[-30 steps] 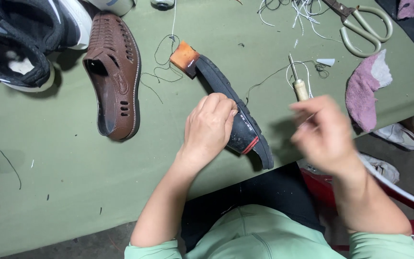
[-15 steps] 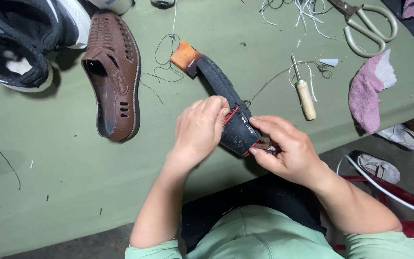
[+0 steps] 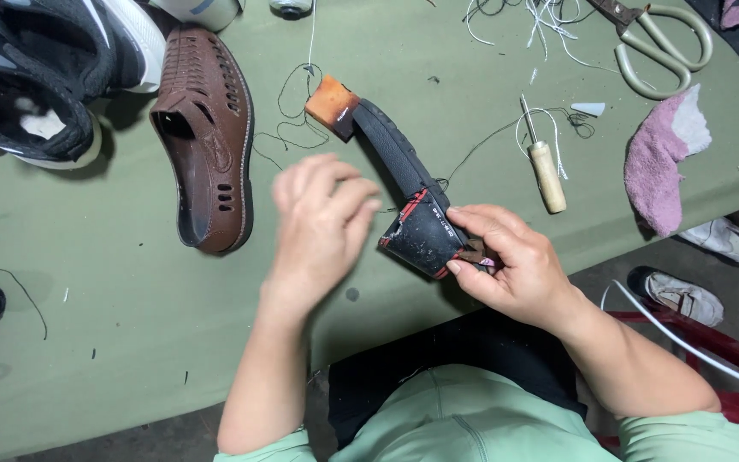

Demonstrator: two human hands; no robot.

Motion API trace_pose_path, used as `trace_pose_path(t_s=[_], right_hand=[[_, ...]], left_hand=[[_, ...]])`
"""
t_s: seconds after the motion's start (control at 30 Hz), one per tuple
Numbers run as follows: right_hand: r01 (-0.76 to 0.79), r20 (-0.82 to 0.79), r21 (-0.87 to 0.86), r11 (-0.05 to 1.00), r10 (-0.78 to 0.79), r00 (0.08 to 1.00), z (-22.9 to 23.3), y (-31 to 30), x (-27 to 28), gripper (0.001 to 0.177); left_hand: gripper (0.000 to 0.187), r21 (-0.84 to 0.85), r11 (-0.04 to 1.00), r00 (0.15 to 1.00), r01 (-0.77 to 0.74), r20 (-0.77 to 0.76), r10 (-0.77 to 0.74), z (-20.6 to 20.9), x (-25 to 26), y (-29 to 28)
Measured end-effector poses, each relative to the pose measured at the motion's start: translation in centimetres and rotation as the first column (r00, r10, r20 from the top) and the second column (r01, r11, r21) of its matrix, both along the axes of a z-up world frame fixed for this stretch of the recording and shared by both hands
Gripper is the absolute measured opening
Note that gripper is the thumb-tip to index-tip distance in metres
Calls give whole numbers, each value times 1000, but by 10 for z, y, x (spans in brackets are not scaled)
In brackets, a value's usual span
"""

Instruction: The person uses a stitching awl to pierce holes along the side of a black slide sandal and then pulls a black thread through the holes to sew the sole. The person repeatedly rotates the sandal to access different sections of the seam while working at a green table.

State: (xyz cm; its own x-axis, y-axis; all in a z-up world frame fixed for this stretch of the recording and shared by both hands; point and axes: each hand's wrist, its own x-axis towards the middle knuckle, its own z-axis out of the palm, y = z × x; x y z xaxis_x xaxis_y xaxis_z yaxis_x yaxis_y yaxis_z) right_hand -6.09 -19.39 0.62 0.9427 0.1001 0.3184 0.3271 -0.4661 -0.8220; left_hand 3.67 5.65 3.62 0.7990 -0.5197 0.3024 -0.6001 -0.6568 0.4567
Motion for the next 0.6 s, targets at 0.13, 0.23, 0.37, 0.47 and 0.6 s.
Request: trace_pose_path(t_s=[0.13,0.23,0.37,0.47,0.6], right_hand=[[3,-12,-35,999,-3,1000,1,1,-1,47],[7,-11,-35,999,-7,1000,-1,0,-1,49],[1,-8,-32,999,-1,1000,-1,1,-1,48],[-4,-4,-26,1000,4,1000,0,4,0,48],[7,-16,-17,1000,-8,1000,2,2,0,49]], left_hand=[[20,-176,982,994,70,-72,-84,-42,-4,-23],[13,-225,973,997,59,-29,-67,-62,-5,-35],[5,-142,990,969,26,247,10,-65,-9,-46],[10,-74,997,919,-38,389,64,-69,-12,-48],[9,-76,994,982,-80,165,92,-59,-23,-41]])
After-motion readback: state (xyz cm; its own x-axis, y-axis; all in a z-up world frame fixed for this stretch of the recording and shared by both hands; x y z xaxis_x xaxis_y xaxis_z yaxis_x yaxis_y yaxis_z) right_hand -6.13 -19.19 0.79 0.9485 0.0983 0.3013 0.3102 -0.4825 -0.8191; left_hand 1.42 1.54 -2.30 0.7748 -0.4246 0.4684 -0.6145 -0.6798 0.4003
